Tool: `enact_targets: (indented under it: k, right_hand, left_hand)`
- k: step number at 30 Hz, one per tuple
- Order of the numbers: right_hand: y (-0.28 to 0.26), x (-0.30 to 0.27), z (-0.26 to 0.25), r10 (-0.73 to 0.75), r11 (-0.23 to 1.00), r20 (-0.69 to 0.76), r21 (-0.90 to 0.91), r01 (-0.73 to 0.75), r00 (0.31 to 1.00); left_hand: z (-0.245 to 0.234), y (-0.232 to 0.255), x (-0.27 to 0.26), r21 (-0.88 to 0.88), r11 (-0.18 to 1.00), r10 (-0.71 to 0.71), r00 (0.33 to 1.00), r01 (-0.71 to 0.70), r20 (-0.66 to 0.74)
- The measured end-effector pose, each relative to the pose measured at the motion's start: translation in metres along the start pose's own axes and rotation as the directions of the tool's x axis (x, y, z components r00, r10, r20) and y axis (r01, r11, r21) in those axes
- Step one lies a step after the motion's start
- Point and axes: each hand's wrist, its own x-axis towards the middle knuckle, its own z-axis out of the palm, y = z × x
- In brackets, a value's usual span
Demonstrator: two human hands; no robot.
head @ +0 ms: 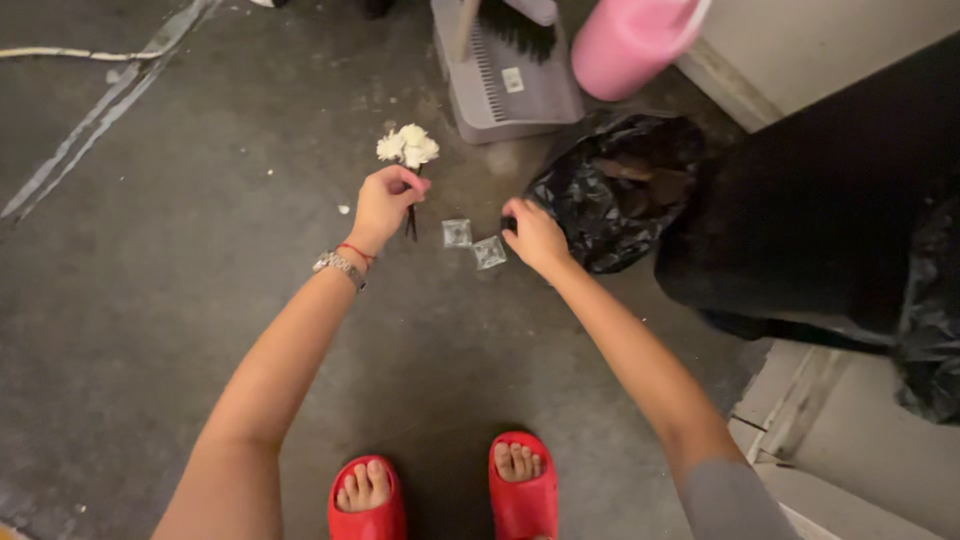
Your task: The person assembles two reed diffusers by pouring pink liquid from a large bottle into small square glass containers, inserting white artificial flowers, and placing the finished units on a bathroom shelf. The person also wipes spilled liquid from the floor with a tissue.
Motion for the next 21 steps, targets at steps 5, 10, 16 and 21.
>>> enact_targets:
  k: [5,10,16,21]
  right_hand:
    - [-0.025,0.024,0.015,-0.121,0.993,-0.072,0.0,0.121,0.99]
    - [-0.049,0.027,0.027,-0.161,0.982,-0.056,-0.104,0.155,0.985]
    - [-0.06,0.028,0.013,-0.297,0.949,-0.219,-0.172,0.263,0.929]
    - [-0.078,0.041,-0.002,-0.087,0.923,-0.124,0.362,0.127,0.988]
  left_hand:
    - [-0.009,0.018,-0.018,0.332,0.929,-0.056,0.947,0.166,-0.315]
    - [-0.017,0.016,-0.028,-0.098,0.984,-0.171,0.923,0.146,-0.346]
    - [-0.039,0.036,-0.039,-0.432,0.877,-0.324,0.924,0.212,-0.204]
    - [-0.035,0.073,-0.044,-0.475,0.845,-0.297,0.954,0.246,-0.033]
